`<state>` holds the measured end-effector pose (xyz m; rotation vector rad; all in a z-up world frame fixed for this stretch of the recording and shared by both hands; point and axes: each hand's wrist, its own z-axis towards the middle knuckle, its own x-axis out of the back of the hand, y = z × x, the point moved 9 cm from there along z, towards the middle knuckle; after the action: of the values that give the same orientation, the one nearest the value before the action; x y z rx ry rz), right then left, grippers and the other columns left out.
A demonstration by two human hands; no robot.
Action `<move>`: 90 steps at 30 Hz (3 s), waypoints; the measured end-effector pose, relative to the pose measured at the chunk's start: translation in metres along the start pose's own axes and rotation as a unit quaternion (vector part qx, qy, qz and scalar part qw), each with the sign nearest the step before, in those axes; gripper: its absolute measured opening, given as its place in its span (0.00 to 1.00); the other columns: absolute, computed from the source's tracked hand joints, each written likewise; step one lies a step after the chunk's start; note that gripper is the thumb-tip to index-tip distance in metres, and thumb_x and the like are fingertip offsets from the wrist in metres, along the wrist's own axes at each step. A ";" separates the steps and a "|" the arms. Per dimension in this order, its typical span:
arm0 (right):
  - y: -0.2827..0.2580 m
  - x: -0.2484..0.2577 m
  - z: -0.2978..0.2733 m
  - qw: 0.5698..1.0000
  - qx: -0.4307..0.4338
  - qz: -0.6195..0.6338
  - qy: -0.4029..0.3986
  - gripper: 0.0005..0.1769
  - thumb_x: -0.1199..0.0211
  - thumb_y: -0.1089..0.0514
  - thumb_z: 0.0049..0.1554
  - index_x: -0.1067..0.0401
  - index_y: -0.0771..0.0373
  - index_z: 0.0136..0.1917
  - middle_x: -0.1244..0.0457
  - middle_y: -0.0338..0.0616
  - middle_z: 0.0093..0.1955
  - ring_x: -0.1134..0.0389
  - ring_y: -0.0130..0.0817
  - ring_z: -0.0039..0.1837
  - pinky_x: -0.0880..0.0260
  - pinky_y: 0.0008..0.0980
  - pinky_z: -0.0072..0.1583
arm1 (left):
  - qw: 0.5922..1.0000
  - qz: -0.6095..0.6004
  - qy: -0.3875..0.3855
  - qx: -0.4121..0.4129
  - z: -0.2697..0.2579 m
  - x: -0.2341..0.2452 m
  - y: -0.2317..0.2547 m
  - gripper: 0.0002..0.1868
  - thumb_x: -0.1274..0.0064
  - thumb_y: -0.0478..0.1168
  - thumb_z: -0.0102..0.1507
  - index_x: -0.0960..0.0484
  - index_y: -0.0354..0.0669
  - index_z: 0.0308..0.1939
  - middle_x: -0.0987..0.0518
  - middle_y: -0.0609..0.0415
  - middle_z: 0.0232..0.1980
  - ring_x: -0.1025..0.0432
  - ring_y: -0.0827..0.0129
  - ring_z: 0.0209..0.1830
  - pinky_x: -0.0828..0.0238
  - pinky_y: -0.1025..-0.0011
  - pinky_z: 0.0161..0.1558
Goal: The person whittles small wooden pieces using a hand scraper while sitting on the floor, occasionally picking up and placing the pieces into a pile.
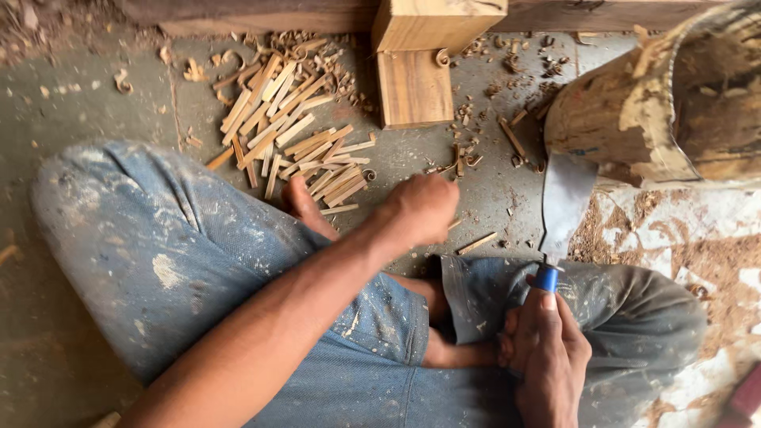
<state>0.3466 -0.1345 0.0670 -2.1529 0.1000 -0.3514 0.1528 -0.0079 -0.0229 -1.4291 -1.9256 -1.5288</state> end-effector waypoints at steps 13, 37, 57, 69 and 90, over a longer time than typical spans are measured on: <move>-0.010 -0.027 0.005 0.993 0.044 -0.099 -0.037 0.28 0.46 0.44 0.63 0.29 0.67 0.65 0.39 0.43 0.31 0.42 0.27 0.28 0.45 0.26 0.30 | 0.856 -0.456 0.228 0.090 -0.001 0.117 -0.121 0.08 0.44 0.32 0.62 0.15 0.35 0.44 0.14 0.48 0.37 0.20 0.74 0.27 0.17 0.79 0.30; -0.001 -0.025 0.019 0.995 -0.029 -0.093 -0.007 0.29 0.45 0.44 0.61 0.29 0.66 0.67 0.38 0.47 0.32 0.41 0.31 0.28 0.42 0.30 0.30 | 0.851 -0.492 0.183 0.009 0.012 0.123 -0.094 0.08 0.41 0.35 0.62 0.16 0.41 0.46 0.15 0.51 0.43 0.19 0.73 0.35 0.15 0.76 0.38; 0.002 -0.024 0.020 0.996 -0.024 -0.091 -0.013 0.27 0.45 0.44 0.62 0.28 0.64 0.66 0.39 0.45 0.32 0.42 0.30 0.28 0.43 0.29 0.30 | 0.669 -0.730 0.138 -0.002 0.000 0.117 -0.098 0.15 0.39 0.40 0.62 0.18 0.30 0.45 0.16 0.47 0.36 0.19 0.69 0.32 0.15 0.73 0.36; -0.002 -0.027 0.017 0.995 -0.017 -0.095 -0.014 0.26 0.46 0.46 0.62 0.28 0.65 0.65 0.38 0.45 0.32 0.42 0.30 0.28 0.42 0.29 0.30 | 0.743 -0.639 0.196 0.032 -0.004 0.126 -0.106 0.14 0.37 0.41 0.57 0.16 0.39 0.45 0.13 0.49 0.38 0.19 0.73 0.30 0.17 0.77 0.30; -0.009 -0.029 0.016 0.990 -0.006 -0.141 -0.018 0.26 0.48 0.45 0.63 0.27 0.67 0.64 0.38 0.46 0.31 0.41 0.30 0.28 0.42 0.30 0.30 | 0.827 -0.474 0.302 0.002 0.002 0.143 -0.109 0.14 0.41 0.33 0.63 0.19 0.45 0.53 0.14 0.50 0.40 0.18 0.74 0.31 0.18 0.79 0.26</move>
<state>0.3228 -0.1103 0.0598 -2.1869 -0.2256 -0.4750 -0.0019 0.0730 0.0188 0.2007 -2.2389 -1.9773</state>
